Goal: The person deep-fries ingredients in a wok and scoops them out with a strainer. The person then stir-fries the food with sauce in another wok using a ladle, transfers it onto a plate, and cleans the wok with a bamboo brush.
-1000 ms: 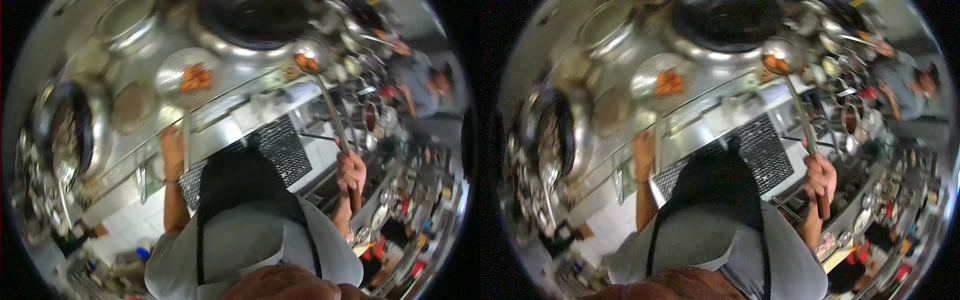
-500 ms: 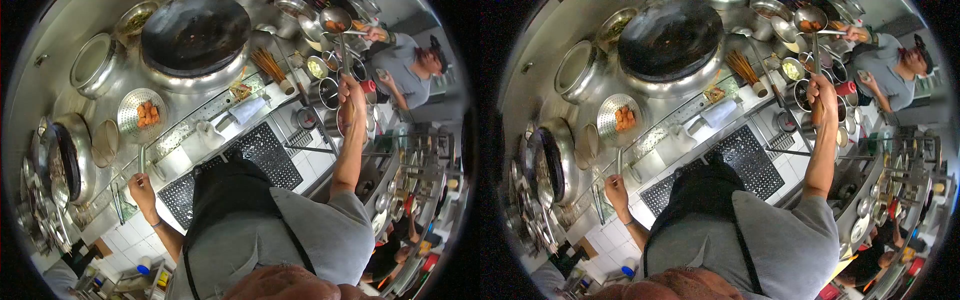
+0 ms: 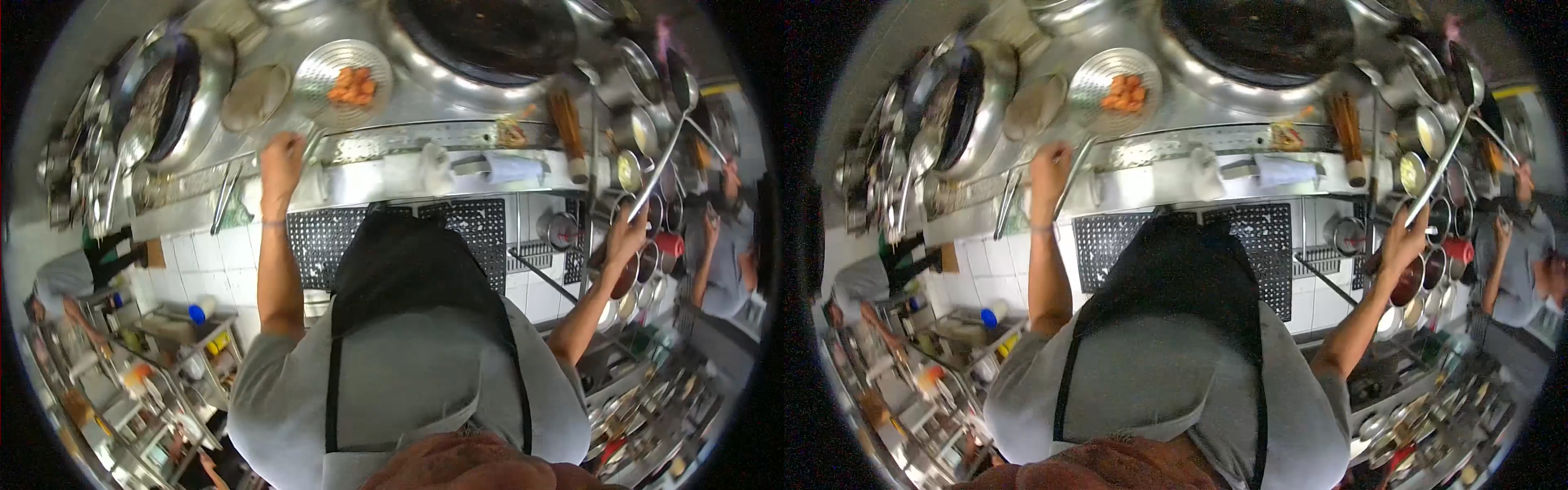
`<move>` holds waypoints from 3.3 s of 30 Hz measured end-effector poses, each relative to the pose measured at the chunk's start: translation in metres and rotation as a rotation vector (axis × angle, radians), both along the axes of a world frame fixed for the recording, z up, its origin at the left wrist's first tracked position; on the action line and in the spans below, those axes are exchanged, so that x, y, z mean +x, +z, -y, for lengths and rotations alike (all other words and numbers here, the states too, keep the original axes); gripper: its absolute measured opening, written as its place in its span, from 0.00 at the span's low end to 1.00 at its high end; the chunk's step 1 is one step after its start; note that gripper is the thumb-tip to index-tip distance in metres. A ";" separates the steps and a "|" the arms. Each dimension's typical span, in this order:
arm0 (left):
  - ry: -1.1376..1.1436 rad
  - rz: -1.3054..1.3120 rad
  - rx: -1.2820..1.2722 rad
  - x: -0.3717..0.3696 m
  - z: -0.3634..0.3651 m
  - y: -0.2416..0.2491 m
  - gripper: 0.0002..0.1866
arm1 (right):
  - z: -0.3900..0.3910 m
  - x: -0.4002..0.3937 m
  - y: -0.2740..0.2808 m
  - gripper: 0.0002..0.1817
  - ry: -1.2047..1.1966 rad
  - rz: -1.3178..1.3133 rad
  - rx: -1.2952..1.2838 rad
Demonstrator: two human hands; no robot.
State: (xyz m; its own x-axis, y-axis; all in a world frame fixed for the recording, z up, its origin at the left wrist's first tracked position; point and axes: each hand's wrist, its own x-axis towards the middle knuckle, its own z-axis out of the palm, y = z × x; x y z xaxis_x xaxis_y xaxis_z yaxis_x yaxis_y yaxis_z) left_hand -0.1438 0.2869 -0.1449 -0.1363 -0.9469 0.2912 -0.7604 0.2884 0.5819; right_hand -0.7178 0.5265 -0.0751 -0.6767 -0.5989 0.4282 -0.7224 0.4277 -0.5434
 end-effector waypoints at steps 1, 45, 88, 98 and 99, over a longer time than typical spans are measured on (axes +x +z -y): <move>-0.027 -0.019 0.018 -0.008 0.011 -0.004 0.06 | -0.004 0.022 -0.005 0.25 0.077 0.063 -0.043; -0.585 0.287 -0.200 -0.076 0.147 -0.120 0.13 | -0.006 0.291 -0.079 0.27 0.276 0.671 0.172; 0.194 -0.375 0.218 -0.010 -0.049 0.020 0.24 | 0.095 0.240 -0.002 0.38 0.938 1.053 0.129; 0.648 -0.179 0.335 0.099 -0.126 -0.080 0.31 | 0.256 0.460 -0.098 0.32 1.169 0.445 0.143; 0.664 -0.293 0.372 0.108 -0.125 -0.116 0.32 | 0.261 0.481 -0.099 0.32 1.141 0.465 0.169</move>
